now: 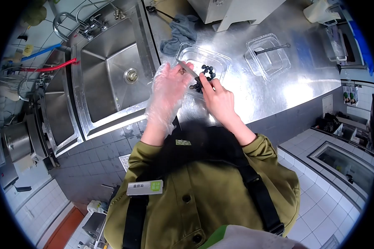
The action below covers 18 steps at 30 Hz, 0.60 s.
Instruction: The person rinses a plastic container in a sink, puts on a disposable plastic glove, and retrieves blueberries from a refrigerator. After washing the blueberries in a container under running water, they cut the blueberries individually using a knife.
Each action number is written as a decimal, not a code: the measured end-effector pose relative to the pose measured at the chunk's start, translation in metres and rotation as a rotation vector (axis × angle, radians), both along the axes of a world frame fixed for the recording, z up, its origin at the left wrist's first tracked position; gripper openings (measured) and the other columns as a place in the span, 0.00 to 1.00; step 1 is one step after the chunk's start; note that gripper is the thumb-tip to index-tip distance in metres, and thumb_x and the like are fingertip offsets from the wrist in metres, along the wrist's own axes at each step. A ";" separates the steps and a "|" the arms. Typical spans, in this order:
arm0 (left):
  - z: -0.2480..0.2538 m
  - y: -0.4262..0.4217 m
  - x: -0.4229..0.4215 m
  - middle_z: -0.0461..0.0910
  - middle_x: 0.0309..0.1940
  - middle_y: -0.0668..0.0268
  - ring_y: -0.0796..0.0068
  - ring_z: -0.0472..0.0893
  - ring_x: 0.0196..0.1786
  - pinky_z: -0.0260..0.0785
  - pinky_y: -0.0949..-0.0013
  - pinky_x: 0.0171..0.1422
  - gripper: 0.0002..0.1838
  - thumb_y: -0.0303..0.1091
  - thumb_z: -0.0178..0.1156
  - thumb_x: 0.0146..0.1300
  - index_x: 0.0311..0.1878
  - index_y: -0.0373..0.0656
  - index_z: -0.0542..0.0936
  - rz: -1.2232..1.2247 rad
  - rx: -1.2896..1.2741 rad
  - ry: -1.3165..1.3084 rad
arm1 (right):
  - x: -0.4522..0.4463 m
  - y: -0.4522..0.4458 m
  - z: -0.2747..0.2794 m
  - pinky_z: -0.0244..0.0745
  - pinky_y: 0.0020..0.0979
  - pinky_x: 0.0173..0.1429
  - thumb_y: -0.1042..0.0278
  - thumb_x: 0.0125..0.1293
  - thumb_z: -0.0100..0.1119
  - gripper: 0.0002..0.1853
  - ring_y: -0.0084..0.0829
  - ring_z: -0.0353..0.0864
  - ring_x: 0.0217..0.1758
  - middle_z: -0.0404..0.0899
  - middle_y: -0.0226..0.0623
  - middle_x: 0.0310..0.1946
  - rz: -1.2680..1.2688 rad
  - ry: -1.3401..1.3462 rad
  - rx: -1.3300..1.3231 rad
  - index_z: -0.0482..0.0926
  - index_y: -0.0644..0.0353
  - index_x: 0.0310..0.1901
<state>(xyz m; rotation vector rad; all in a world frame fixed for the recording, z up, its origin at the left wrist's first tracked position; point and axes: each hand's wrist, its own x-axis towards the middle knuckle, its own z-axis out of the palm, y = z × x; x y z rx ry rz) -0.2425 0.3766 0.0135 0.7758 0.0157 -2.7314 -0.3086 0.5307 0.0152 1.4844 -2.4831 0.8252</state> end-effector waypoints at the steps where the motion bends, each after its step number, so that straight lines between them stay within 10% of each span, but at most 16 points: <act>1: 0.002 -0.003 0.001 0.67 0.50 0.44 0.53 0.68 0.56 0.61 0.57 0.62 0.27 0.47 0.35 0.69 0.53 0.25 0.62 0.030 -0.011 -0.050 | 0.000 0.003 -0.003 0.69 0.31 0.19 0.73 0.52 0.57 0.23 0.32 0.72 0.15 0.68 0.33 0.26 0.016 0.055 0.014 0.71 0.53 0.53; 6: 0.007 -0.009 -0.006 0.70 0.48 0.48 0.53 0.70 0.53 0.62 0.57 0.59 0.26 0.45 0.37 0.69 0.56 0.27 0.58 0.092 -0.377 -0.224 | -0.006 0.045 0.012 0.69 0.32 0.20 0.74 0.51 0.57 0.22 0.31 0.72 0.16 0.68 0.32 0.26 0.047 -0.062 0.219 0.73 0.53 0.52; 11: -0.021 0.004 -0.026 0.78 0.30 0.53 0.64 0.77 0.47 0.69 0.65 0.48 0.15 0.37 0.43 0.65 0.36 0.39 0.78 -0.574 -2.165 -0.730 | -0.021 0.076 0.021 0.69 0.32 0.26 0.75 0.54 0.56 0.21 0.36 0.73 0.22 0.70 0.37 0.25 -0.101 -0.230 0.076 0.73 0.57 0.52; 18: -0.048 0.012 -0.079 0.78 0.39 0.57 0.57 0.79 0.42 0.71 0.59 0.47 0.14 0.39 0.44 0.61 0.41 0.48 0.79 -0.996 -2.409 -0.539 | -0.024 0.083 0.023 0.67 0.29 0.29 0.76 0.55 0.56 0.19 0.35 0.71 0.22 0.70 0.40 0.24 -0.184 -0.350 -0.064 0.74 0.60 0.50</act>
